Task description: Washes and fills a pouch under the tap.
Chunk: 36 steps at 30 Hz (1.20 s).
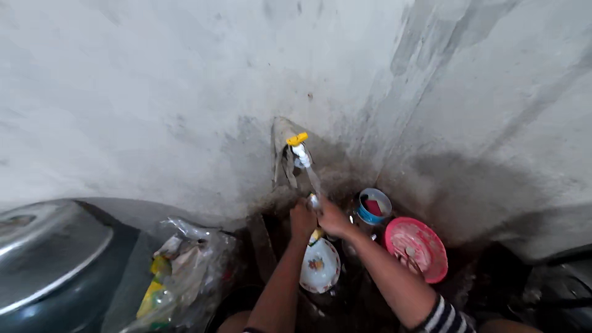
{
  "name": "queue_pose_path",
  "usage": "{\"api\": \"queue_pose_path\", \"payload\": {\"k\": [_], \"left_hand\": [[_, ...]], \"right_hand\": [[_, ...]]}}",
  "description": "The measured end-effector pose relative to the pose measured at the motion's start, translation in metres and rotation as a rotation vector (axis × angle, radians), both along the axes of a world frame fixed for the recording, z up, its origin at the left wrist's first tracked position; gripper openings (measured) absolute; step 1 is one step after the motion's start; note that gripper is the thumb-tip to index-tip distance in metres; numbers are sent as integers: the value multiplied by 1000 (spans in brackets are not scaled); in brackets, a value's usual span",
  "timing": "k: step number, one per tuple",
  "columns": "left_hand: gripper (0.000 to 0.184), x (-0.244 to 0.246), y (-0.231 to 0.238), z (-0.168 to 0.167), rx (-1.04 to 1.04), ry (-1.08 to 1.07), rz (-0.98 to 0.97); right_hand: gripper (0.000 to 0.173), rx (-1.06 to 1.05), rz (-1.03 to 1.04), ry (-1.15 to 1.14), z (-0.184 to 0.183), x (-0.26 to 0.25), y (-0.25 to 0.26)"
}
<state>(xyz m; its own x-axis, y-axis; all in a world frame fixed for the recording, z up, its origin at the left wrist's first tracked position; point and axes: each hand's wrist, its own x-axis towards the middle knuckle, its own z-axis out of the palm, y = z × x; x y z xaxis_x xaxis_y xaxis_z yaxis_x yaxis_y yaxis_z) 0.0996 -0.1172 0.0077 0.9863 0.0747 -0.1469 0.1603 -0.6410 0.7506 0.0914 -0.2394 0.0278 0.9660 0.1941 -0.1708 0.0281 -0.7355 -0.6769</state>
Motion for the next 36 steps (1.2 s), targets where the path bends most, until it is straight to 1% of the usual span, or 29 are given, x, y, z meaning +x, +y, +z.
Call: {"api": "queue_pose_path", "payload": {"k": [1,2,3,4,5,6,7,8,9,10,12,15,17,19,20,21,22,24,25,27,30,32,36], "left_hand": [[35,4,1,5,-80,5,35],[34,8,2,10,-145,8,66],[31,10,1,14,-185,10,87],[27,10,-1,21,-190,18,103],[26,10,-3,28,-156,22,111],[27,9,-7,34,-120,12,106],[27,7,-11,37,-107,-11,104],[27,5,-14,38,-119,-39,113],[27,4,-14,37,-151,-65,126],[28,5,-12,36,-183,-80,134],[29,8,-6,39,-202,-83,134],[27,9,0,44,-154,-89,102],[26,11,4,45,-113,-100,59],[25,10,7,46,-64,-110,22],[25,9,8,47,-52,-114,9],[25,9,8,48,-46,-115,-1],[25,8,7,48,-44,-116,-8],[26,8,7,50,-42,-110,-20],[27,9,7,50,-33,-107,-22],[28,11,6,50,0,-91,-33],[25,15,7,47,35,-96,-64],[27,17,6,45,34,-92,-69],[27,20,4,42,48,-75,-69]], "right_hand": [[66,122,58,-10,-3,-5,-1],[77,177,109,-22,-5,-7,-1],[90,150,131,-40,-6,-10,0],[102,75,113,-64,-5,-13,4],[105,-18,60,-101,-2,-13,8],[98,-93,-13,-131,2,-11,13],[87,-138,-84,-153,3,-7,15],[73,-173,-136,-167,4,-2,17],[63,-203,-166,-169,8,2,18],[58,-225,-186,-180,14,6,17],[56,-217,-213,-194,27,9,13],[43,-136,-169,-210,35,8,8],[41,-21,-107,-161,36,8,-3],[42,166,-52,-84,30,12,-23],[39,262,-71,-60,23,14,-32],[39,326,-137,-55,16,16,-40],[37,344,-229,-68,11,17,-45],[35,281,-363,-106,12,15,-49],[34,234,-380,-124,16,13,-48],[32,161,-359,-162,20,10,-43],[30,124,-291,-241,19,9,-39],[32,101,-234,-292,17,7,-38],[27,8,-264,-442,7,4,-37]]}}
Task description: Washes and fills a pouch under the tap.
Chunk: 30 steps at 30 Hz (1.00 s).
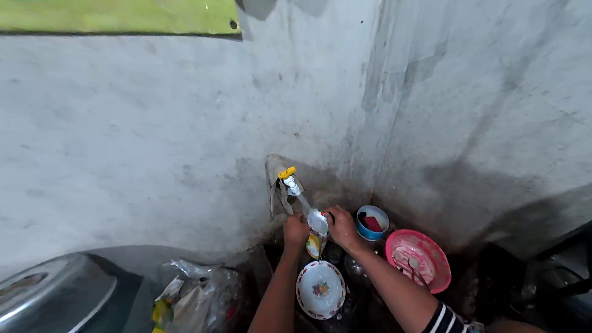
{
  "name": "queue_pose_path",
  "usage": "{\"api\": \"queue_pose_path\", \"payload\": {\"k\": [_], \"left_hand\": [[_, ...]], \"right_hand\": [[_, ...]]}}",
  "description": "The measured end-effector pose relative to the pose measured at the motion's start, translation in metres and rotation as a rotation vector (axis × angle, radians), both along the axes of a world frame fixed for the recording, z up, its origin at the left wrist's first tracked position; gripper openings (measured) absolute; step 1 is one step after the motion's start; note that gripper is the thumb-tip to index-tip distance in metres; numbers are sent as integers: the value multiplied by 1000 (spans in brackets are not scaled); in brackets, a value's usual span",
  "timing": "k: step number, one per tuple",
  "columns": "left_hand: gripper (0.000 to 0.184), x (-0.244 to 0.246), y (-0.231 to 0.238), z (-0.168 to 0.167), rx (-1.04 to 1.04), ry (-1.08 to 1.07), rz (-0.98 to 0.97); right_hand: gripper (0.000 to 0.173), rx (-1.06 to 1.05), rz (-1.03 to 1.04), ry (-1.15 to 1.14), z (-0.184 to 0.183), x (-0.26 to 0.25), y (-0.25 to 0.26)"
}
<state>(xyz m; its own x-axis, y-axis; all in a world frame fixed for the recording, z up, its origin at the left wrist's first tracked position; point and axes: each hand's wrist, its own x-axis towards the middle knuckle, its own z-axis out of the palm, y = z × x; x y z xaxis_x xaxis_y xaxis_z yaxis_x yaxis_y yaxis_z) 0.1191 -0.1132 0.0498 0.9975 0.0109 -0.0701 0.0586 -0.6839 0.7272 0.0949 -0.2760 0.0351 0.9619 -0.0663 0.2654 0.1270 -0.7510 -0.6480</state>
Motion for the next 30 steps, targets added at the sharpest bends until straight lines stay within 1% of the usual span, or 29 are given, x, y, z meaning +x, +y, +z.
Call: {"api": "queue_pose_path", "payload": {"k": [3,5,9,14,21,23,24,25,26,27,28,29,30], "left_hand": [[29,2,5,-1,18,5,-41],[28,1,9,-3,27,-7,-76],[28,-4,10,-6,51,-26,-125],[30,-4,10,-4,84,17,-156],[29,-3,7,-6,123,1,-147],[30,-3,5,-9,96,2,-140],[29,-4,2,-11,70,-2,-126],[27,-7,-2,-10,44,-2,-115],[27,-10,-7,-7,17,9,-116],[28,-16,-13,-3,-14,24,-121],[29,-21,-20,-1,-59,17,-126],[30,-25,-27,-2,-102,-20,-140],[30,-28,-34,-5,-131,-78,-159]], "right_hand": [[25,-36,-31,-48,-8,-1,-2],[26,-26,-25,-50,-9,-2,-1],[24,3,-28,-141,-19,-4,3],[23,-16,-43,-169,-24,-5,4],[22,-24,-72,-193,-32,-5,4],[24,4,-73,-202,-36,-8,5],[28,24,-49,-162,-36,-10,6],[37,39,9,-72,-33,-14,7],[55,31,75,42,-29,-18,9],[77,-19,105,124,-27,-20,13],[96,-82,95,158,-29,-22,18],[104,-128,55,138,-34,-22,22],[100,-147,15,91,-40,-20,24]]}}
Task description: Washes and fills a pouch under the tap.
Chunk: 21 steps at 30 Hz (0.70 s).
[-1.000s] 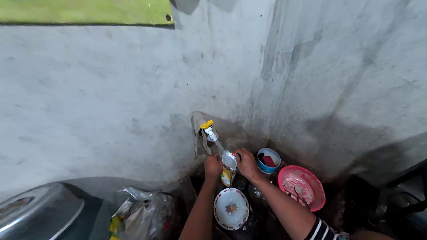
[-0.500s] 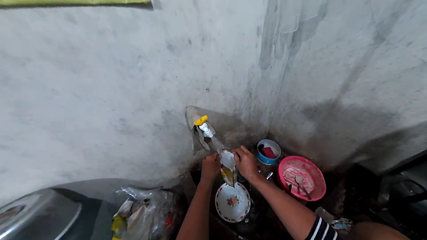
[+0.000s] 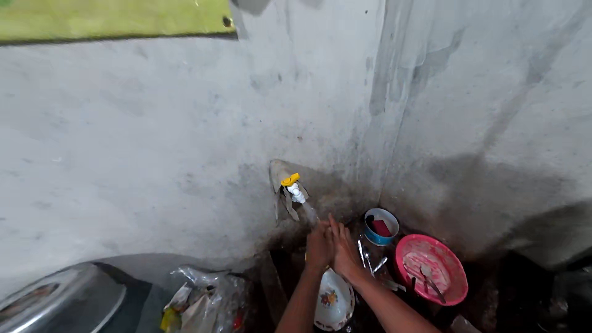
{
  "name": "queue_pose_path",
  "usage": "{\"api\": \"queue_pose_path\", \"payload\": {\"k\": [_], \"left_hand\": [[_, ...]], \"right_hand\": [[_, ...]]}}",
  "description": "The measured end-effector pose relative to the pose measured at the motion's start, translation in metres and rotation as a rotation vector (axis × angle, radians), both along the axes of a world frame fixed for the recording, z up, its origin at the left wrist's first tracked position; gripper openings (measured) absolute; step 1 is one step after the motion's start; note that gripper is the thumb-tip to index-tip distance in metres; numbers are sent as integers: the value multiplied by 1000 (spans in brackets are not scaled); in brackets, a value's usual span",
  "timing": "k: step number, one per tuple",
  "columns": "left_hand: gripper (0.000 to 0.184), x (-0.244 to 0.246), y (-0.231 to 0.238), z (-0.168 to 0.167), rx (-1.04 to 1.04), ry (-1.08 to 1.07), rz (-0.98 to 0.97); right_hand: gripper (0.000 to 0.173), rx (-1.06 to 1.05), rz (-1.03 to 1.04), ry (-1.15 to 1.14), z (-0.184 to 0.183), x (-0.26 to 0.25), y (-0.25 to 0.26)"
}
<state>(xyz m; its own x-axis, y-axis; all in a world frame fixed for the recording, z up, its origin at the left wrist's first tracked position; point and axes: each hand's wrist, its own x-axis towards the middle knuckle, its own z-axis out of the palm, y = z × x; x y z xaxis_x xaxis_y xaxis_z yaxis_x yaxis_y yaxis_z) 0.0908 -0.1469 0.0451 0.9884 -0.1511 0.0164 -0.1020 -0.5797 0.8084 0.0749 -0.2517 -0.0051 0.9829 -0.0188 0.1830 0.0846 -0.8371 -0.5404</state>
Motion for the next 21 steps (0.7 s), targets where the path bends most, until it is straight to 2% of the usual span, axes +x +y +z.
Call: {"api": "queue_pose_path", "payload": {"k": [2,3,4,5,7,9,11,13,14,16,19,21], "left_hand": [[31,-5,-8,-2,-10,-127,-11],[33,-9,-7,1,35,-189,-15],[37,-14,-2,13,95,-230,-18],[40,-19,6,31,154,-281,12],[40,-24,29,80,252,-367,119],[39,-10,54,127,374,-480,178],[45,19,73,152,567,-540,77],[41,54,83,161,762,-556,-137],[36,69,86,167,840,-560,-243],[28,90,90,188,969,-528,-437],[26,99,86,207,1132,-492,-659],[34,104,84,213,1236,-572,-774]], "right_hand": [[68,42,-27,-82,-1,2,-2],[50,72,-1,-67,8,2,-7],[40,66,47,-4,21,4,-15],[37,30,106,48,32,10,-25],[43,-91,200,144,61,16,-44],[44,-181,245,161,108,15,-63],[41,-217,281,153,169,9,-85],[39,-226,290,82,220,1,-112],[37,-217,263,16,235,-2,-126],[37,-234,183,-39,225,-2,-143],[41,-338,158,115,165,-3,-160],[37,-331,101,61,175,-10,-170]]}}
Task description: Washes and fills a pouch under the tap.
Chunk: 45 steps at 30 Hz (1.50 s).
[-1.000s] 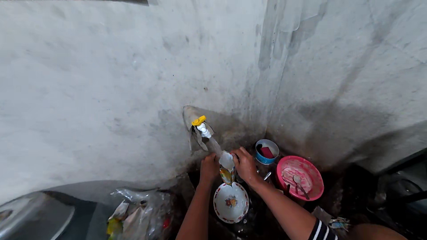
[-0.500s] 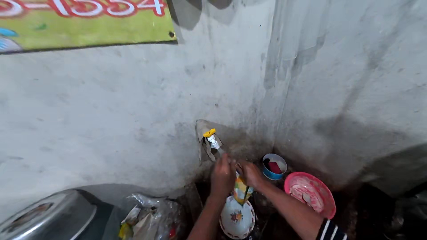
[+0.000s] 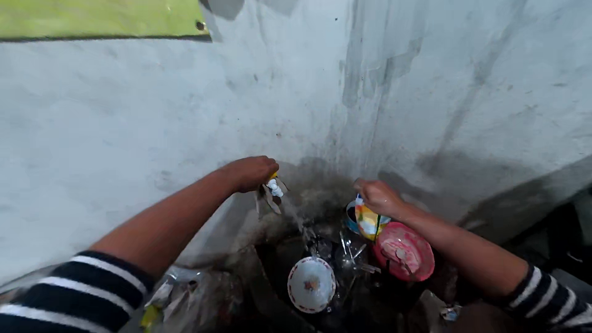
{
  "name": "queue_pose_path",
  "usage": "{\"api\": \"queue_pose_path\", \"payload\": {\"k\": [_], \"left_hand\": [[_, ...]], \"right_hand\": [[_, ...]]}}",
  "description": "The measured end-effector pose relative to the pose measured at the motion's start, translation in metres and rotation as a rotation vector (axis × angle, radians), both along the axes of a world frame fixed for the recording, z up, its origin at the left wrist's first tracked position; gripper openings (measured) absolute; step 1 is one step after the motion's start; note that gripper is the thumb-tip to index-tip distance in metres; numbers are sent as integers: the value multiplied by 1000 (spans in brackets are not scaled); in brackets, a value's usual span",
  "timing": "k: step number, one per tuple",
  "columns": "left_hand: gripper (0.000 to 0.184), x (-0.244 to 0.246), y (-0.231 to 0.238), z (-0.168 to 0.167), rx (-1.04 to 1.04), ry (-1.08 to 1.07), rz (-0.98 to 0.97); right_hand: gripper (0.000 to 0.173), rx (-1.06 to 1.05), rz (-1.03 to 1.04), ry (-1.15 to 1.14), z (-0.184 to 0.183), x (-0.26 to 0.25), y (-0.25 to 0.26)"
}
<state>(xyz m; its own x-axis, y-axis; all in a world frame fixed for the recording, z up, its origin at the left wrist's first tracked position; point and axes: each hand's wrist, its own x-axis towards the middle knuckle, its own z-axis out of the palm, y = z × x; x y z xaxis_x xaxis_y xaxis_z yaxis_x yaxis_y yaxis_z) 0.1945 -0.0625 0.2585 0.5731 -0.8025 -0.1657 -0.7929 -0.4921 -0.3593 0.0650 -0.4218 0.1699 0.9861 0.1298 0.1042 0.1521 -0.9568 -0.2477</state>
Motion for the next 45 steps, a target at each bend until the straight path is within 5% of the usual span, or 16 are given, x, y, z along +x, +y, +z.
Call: {"api": "queue_pose_path", "payload": {"k": [6,11,13,16,18,20,23,25,27,30,34,36,39,43,45], "left_hand": [[26,11,28,-1,36,-235,-550],[25,24,34,-1,48,-166,-791],[27,28,34,1,54,-201,-808],[24,9,29,0,-8,-300,-714],[29,-25,28,-3,-143,-351,-633],[48,-65,16,-27,-378,-326,-556],[46,-109,-30,-76,-759,-305,-342],[46,-118,-60,-107,-908,-148,-130],[50,-123,-80,-127,-1072,87,53],[76,-133,-98,-137,-1082,395,247],[128,-122,-146,-169,-942,588,342],[140,-114,-153,-176,-960,610,359],[147,-117,-159,-192,-1008,682,357],[136,-98,-192,-229,-1202,850,357],[134,-94,-203,-246,-1251,843,360]], "right_hand": [[36,-2,-81,35,-41,-11,0],[24,130,-133,-280,19,-28,-12],[25,127,-123,-208,11,-27,3],[33,38,-40,-2,-35,-13,16],[31,17,4,-110,-16,-17,18],[23,49,-43,-288,0,-17,11],[27,111,-65,-164,-22,-7,19],[32,74,14,4,-31,-8,31],[31,54,24,-47,-4,-15,27],[23,109,-49,-215,18,-18,12],[32,87,-22,76,-38,-8,29],[31,67,-14,-2,-13,-8,24],[24,109,-64,-229,11,-16,4],[26,126,-65,-81,-59,4,16],[29,32,-31,-116,-51,10,10]]}}
